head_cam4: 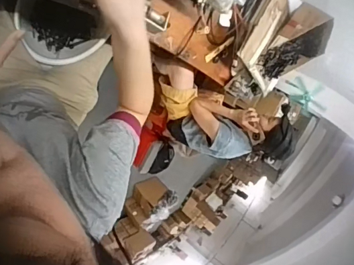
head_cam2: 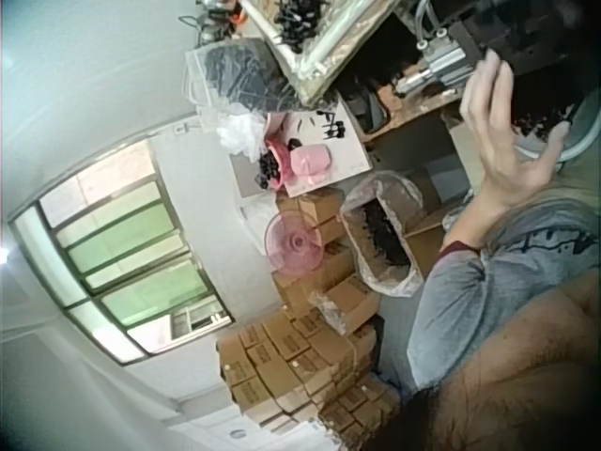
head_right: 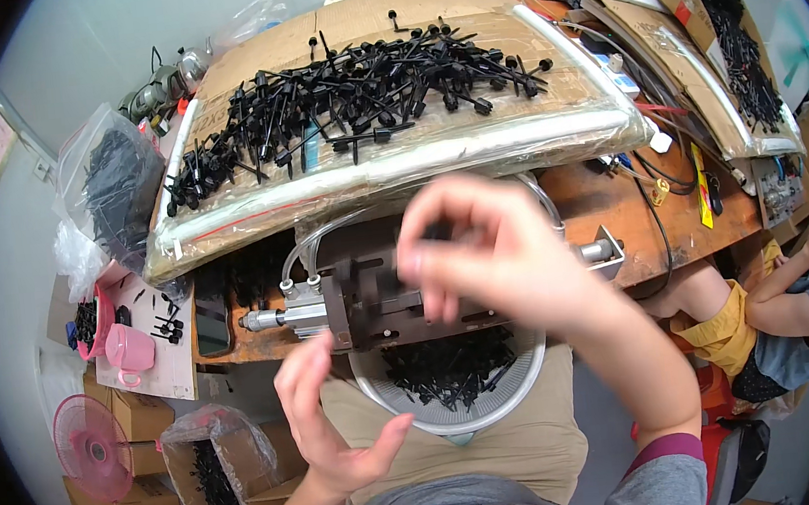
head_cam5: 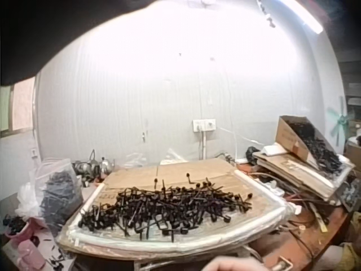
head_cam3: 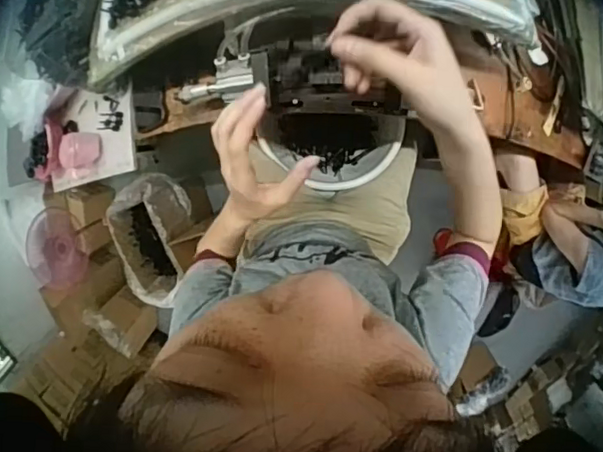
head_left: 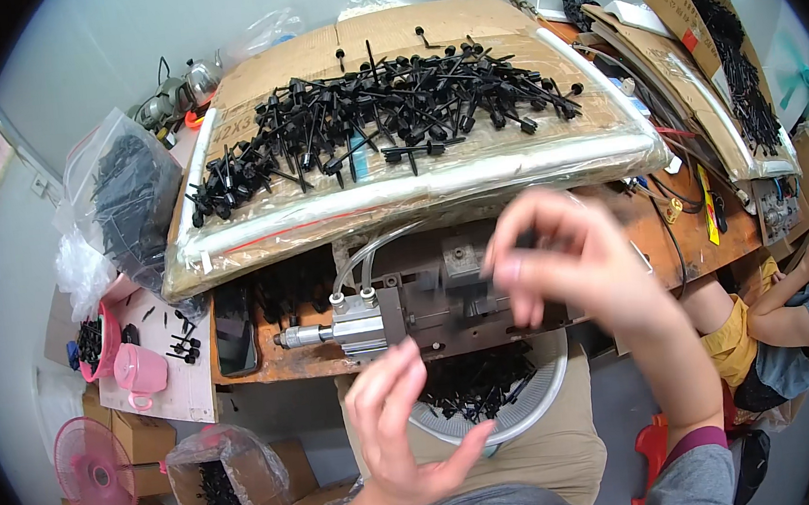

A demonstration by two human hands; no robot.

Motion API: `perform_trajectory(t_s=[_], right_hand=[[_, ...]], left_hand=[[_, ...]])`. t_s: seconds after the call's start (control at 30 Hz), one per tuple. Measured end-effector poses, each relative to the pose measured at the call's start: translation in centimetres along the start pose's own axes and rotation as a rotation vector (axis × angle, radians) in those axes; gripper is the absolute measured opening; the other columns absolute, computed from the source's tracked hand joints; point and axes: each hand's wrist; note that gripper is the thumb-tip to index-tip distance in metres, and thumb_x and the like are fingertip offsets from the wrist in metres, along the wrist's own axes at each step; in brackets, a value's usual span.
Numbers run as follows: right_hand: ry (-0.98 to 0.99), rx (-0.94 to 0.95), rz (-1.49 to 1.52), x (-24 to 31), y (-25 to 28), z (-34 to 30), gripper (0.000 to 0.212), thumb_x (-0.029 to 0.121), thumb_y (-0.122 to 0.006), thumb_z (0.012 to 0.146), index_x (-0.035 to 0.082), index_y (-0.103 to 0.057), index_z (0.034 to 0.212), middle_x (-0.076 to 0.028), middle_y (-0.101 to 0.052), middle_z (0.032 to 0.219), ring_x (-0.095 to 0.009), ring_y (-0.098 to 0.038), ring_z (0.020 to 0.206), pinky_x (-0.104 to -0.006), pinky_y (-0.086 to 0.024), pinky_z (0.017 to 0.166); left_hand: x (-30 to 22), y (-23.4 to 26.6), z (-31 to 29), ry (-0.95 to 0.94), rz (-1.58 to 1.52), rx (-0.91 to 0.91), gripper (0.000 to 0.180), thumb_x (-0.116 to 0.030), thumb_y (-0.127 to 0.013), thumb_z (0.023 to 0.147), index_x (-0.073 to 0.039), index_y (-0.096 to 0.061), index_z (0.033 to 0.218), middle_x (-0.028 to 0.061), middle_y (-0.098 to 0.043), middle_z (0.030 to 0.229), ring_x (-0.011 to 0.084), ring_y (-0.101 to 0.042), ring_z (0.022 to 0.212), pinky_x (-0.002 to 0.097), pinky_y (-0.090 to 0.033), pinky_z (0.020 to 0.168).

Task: Manually assembling or processing small black plastic cable tie components using a mechanical fixture on a workbench.

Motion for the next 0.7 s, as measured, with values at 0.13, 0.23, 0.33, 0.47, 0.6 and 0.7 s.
perform_trajectory(t_s=[0.13, 0.23, 0.33, 0.47, 0.6, 0.7], right_hand=[[-0.309, 0.217, 0.104, -3.5, -2.1, -3.7, 0.012, 0.004, -0.066, 0.087, 0.003, -0.058, 0.096, -0.002, -0.060, 0.081, -0.007, -0.061, 0.065, -0.0200, -0.049, 0.057], [-0.275, 0.225, 0.106, -5.6, -2.4, -5.1, 0.015, 0.005, -0.067, 0.086, 0.002, -0.059, 0.099, -0.003, -0.062, 0.085, -0.007, -0.060, 0.066, -0.0206, -0.049, 0.058], [-0.311, 0.188, 0.259, -6.9, -2.1, -5.8, 0.018, 0.006, -0.068, 0.086, 0.001, -0.060, 0.101, -0.005, -0.064, 0.089, -0.008, -0.062, 0.068, -0.0207, -0.050, 0.060], [-0.252, 0.116, 0.418, -7.9, -1.5, -6.2, 0.028, 0.006, -0.061, 0.090, -0.005, -0.059, 0.116, -0.010, -0.067, 0.099, -0.014, -0.065, 0.078, -0.0278, -0.053, 0.073], [-0.271, 0.025, 0.319, -8.9, -1.1, -7.1, 0.026, 0.004, -0.060, 0.090, -0.007, -0.061, 0.113, -0.015, -0.068, 0.094, -0.016, -0.066, 0.076, -0.0284, -0.054, 0.071], [-0.238, -0.058, 0.284, -9.4, -0.8, -7.6, 0.024, 0.002, -0.061, 0.089, -0.008, -0.062, 0.110, -0.015, -0.068, 0.095, -0.017, -0.067, 0.073, -0.0275, -0.055, 0.068]], left_hand=[[0.1, -0.5, 2.2, 0.007, 0.019, 0.418, 0.080, -0.020, -0.082, 0.065, 0.002, -0.046, 0.133, 0.0178, -0.061, 0.108, 0.0321, -0.059, 0.102, 0.0449, -0.044, 0.091], [0.5, -1.6, -0.2, 0.255, -0.126, 0.587, 0.069, -0.016, -0.073, 0.075, -0.003, -0.043, 0.135, 0.0162, -0.065, 0.093, 0.0308, -0.065, 0.087, 0.0394, -0.052, 0.076], [1.0, -1.8, -1.6, 0.327, -0.158, 0.615, 0.058, -0.013, -0.068, 0.080, -0.004, -0.045, 0.133, 0.0178, -0.066, 0.088, 0.0328, -0.067, 0.081, 0.0407, -0.052, 0.066], [2.0, -2.5, -3.0, 0.701, -0.608, 0.625, 0.041, -0.010, -0.060, 0.090, 0.000, -0.048, 0.128, 0.0094, -0.064, 0.080, 0.0164, -0.064, 0.070, 0.0297, -0.050, 0.063], [1.5, -2.6, -3.1, 0.972, -0.914, 0.616, 0.032, -0.015, -0.057, 0.095, -0.002, -0.053, 0.125, -0.0008, -0.059, 0.076, 0.0038, -0.053, 0.064, 0.0197, -0.043, 0.056], [1.5, -2.6, -2.8, 1.019, -0.942, 0.630, 0.028, -0.018, -0.053, 0.098, -0.002, -0.056, 0.121, -0.0012, -0.057, 0.073, 0.0032, -0.050, 0.061, 0.0189, -0.041, 0.054]])
Point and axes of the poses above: each hand's wrist, its own z-axis towards the middle knuckle, its own y-axis out of the back of the hand, x = y × z
